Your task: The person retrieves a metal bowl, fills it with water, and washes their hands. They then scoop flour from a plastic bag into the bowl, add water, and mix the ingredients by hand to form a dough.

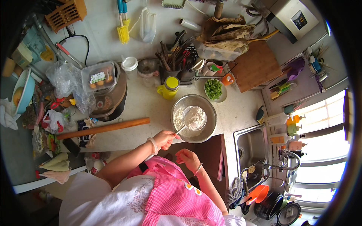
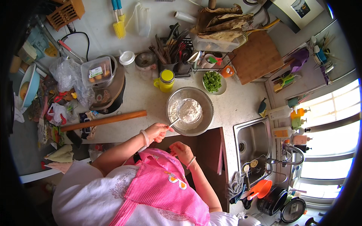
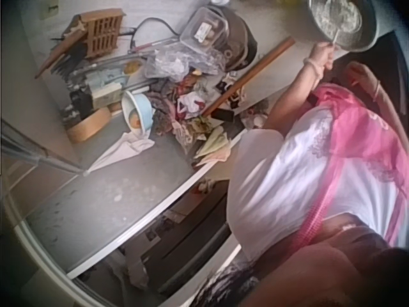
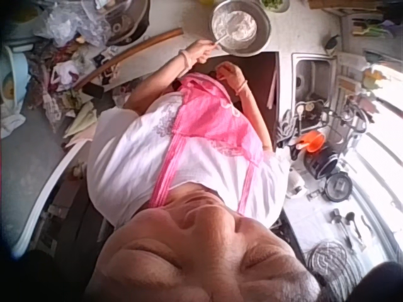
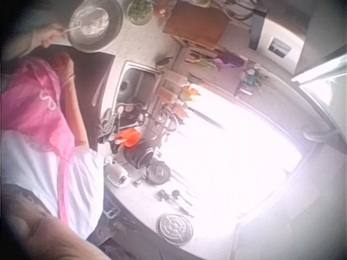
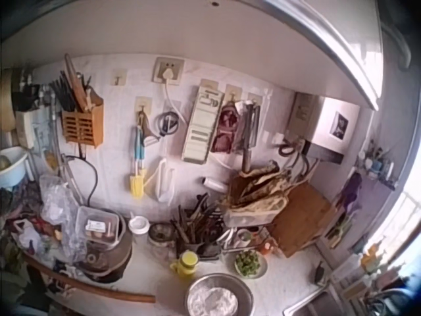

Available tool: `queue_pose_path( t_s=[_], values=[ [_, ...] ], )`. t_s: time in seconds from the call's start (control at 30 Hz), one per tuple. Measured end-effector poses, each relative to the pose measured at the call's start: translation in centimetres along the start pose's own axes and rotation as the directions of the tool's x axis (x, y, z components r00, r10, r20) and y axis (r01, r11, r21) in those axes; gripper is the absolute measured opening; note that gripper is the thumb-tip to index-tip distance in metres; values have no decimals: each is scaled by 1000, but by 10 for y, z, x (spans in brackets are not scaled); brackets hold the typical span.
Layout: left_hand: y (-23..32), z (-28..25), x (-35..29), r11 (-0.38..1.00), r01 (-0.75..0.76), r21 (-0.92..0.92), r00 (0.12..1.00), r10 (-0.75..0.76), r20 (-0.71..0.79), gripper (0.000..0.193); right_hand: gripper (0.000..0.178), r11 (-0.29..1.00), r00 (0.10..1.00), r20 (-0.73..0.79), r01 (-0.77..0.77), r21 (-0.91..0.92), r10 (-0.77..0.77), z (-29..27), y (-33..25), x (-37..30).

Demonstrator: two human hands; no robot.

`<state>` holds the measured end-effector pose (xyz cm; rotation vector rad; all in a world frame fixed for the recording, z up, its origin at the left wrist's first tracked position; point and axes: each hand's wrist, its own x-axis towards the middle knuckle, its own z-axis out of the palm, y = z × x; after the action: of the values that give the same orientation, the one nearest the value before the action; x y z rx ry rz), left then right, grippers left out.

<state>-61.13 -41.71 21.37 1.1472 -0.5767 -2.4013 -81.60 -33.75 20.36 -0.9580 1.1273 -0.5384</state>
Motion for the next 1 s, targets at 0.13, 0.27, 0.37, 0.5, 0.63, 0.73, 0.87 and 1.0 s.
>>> queue_pose_path(
  t_s=[0.13, 0.27, 0.37, 0.5, 0.63, 0.73, 0.87, 1.0],
  values=[
    [-5, 4, 7, 998, 5, 69, 1000, -5, 1, 27, 18, 1000, 1000, -11, -2, 31, 2, -6, -4, -3],
    [-4, 5, 3, 998, -10, 61, 997, 6, 74, 29, 19, 1000, 996, 84, -2, 10, 1, -4, -16, -7],
    [-1, -1, -6, 999, -28, 20, 994, 26, 106, 28, 23, 1000, 959, 284, -30, 8, 26, -5, -56, -10],
    [7, -22, -53, 993, -117, -34, 989, 119, 88, 28, 30, 979, 819, 568, -48, 199, -76, -14, -108, -5],
    [11, -54, -106, 973, -227, -40, 974, 226, -23, 29, 25, 798, 921, 271, 67, 599, -281, -8, -113, 50],
    [3, -79, -145, 946, -316, -69, 935, 298, -191, 29, 19, 795, 999, 4, 40, 605, -53, 44, -129, 112],
    [-12, -113, -182, 904, -405, -140, 876, 340, -341, 30, 28, 698, 994, -109, 58, 714, 29, 73, -115, 215],
    [-26, -134, -210, 870, -453, -195, 832, 334, -443, 30, 37, 604, 965, -229, 109, 789, 124, 83, -108, 289]
  ],
)
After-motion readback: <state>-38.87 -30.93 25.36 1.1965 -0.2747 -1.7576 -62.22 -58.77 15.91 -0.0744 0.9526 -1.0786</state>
